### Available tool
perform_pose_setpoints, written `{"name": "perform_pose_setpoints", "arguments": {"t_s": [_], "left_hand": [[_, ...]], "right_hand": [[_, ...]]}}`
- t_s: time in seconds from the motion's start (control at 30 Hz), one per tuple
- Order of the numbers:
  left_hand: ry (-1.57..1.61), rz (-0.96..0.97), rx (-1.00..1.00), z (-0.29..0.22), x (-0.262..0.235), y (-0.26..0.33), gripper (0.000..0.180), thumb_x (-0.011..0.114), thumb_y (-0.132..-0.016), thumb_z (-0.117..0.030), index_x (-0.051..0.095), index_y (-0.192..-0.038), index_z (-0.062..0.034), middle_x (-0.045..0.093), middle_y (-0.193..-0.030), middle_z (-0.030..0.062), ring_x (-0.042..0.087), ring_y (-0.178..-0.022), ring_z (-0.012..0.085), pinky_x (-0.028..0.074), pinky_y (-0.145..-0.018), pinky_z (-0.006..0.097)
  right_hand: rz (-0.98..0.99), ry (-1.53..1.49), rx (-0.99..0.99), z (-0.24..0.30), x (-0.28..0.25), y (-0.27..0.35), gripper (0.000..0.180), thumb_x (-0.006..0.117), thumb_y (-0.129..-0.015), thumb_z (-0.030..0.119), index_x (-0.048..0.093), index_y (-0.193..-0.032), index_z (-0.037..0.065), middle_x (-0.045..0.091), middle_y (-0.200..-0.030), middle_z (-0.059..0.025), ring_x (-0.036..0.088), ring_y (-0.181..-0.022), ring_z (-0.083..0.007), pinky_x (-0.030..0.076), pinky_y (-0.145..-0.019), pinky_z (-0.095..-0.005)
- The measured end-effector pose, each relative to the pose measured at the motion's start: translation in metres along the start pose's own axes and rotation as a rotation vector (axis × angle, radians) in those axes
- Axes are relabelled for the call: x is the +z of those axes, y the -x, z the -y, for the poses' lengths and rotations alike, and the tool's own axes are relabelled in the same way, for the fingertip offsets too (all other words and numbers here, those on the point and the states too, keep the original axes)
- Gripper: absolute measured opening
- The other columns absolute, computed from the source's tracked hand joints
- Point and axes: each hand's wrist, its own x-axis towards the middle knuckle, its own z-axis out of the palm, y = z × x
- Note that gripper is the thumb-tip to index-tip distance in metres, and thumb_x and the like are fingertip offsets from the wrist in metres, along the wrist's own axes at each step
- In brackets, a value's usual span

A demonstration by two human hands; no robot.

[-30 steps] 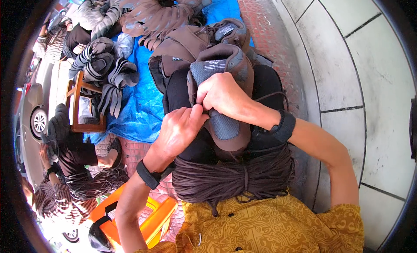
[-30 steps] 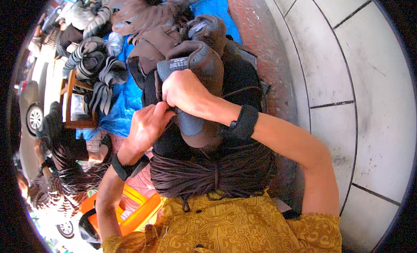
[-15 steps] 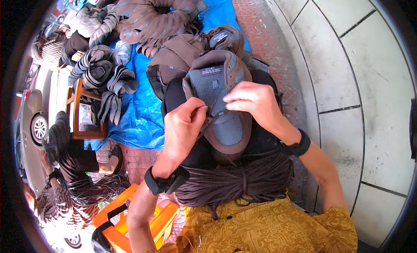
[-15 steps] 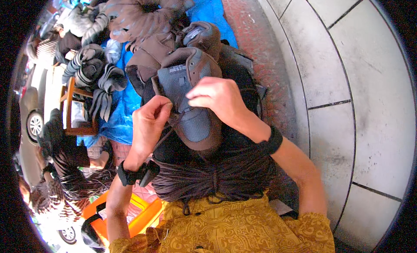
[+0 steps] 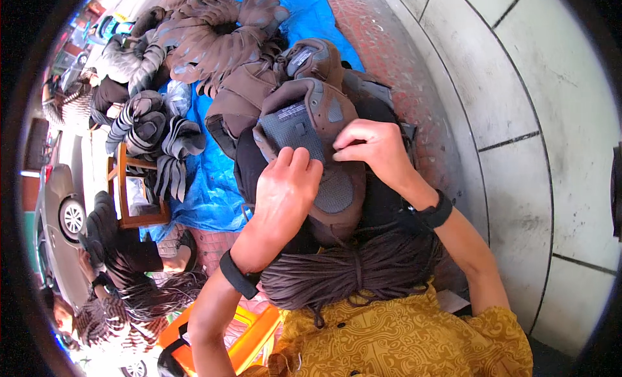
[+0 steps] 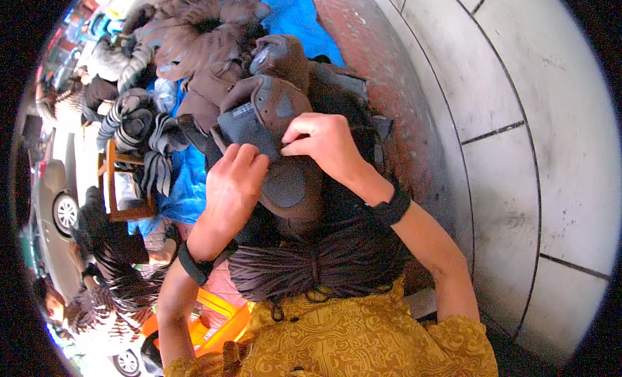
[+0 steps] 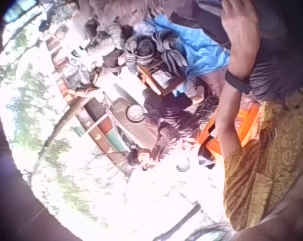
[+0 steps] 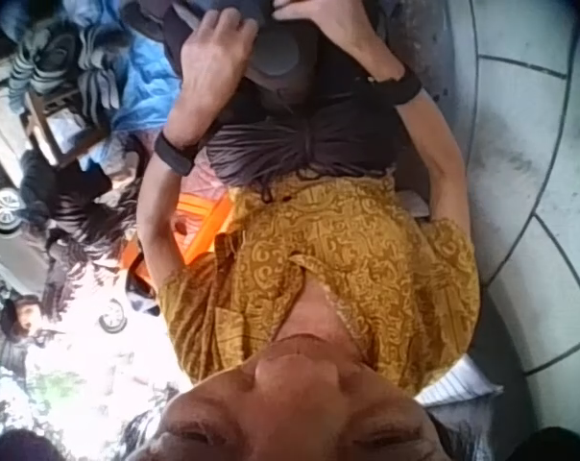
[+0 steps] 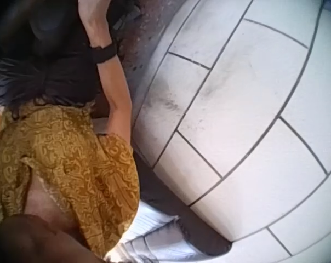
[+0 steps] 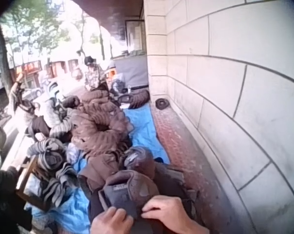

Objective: Lacing a pair of brown athletic shoes in an outdoor workshop setting.

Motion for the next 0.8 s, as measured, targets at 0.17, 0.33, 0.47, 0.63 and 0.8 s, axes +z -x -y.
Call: {"name": "perform_pose_setpoints", "arguments": {"t_s": [0.17,0.33,0.47,0.63,0.8], "left_hand": [[0.680,0.174,-0.578,-0.002,-0.005,-0.010,0.009,0.055,-0.076,-0.008,0.060,-0.079,-0.0010,0.057,-0.059,0.0122,0.057,-0.051,0.0215,0.044,-0.048,0.030],[0.578,0.309,-0.530,0.006,0.004,-0.018,0.015,0.053,-0.077,-0.010,0.059,-0.082,0.0024,0.056,-0.056,0.0123,0.054,-0.044,0.0148,0.045,-0.046,0.029],[0.666,0.498,-0.608,0.010,0.003,-0.030,0.016,0.051,-0.078,-0.010,0.058,-0.080,0.0043,0.054,-0.055,0.0090,0.053,-0.043,0.0131,0.043,-0.038,0.027],[0.873,0.692,-0.872,0.014,-0.003,-0.048,0.016,0.051,-0.078,-0.010,0.057,-0.075,0.0049,0.051,-0.054,0.0054,0.052,-0.041,0.0122,0.043,-0.035,0.025],[0.815,0.780,-0.772,0.011,-0.006,-0.054,0.016,0.051,-0.076,-0.009,0.056,-0.077,0.0067,0.054,-0.056,0.0092,0.055,-0.043,0.0156,0.044,-0.037,0.028]], "right_hand": [[0.082,0.100,-0.040,-0.011,0.013,0.023,0.016,0.069,-0.054,0.013,0.063,-0.066,0.004,0.058,-0.067,-0.0074,0.058,-0.065,-0.0222,0.046,-0.058,-0.0297],[0.041,-0.012,0.207,-0.006,0.005,0.019,0.015,0.068,-0.059,0.004,0.063,-0.072,-0.001,0.059,-0.069,-0.0089,0.059,-0.064,-0.0147,0.044,-0.059,-0.0249],[-0.004,0.017,0.113,-0.014,0.009,0.021,0.016,0.068,-0.060,0.005,0.063,-0.074,-0.001,0.059,-0.069,-0.0094,0.059,-0.063,-0.0152,0.044,-0.058,-0.0252],[-0.016,0.072,0.142,-0.011,0.012,0.018,0.014,0.068,-0.060,0.006,0.061,-0.070,-0.001,0.059,-0.067,-0.0106,0.059,-0.060,-0.0183,0.045,-0.055,-0.0261],[0.001,0.041,0.158,-0.011,0.013,0.020,0.013,0.067,-0.059,0.003,0.060,-0.068,-0.001,0.058,-0.065,-0.0108,0.058,-0.059,-0.0196,0.044,-0.055,-0.0267]]}}
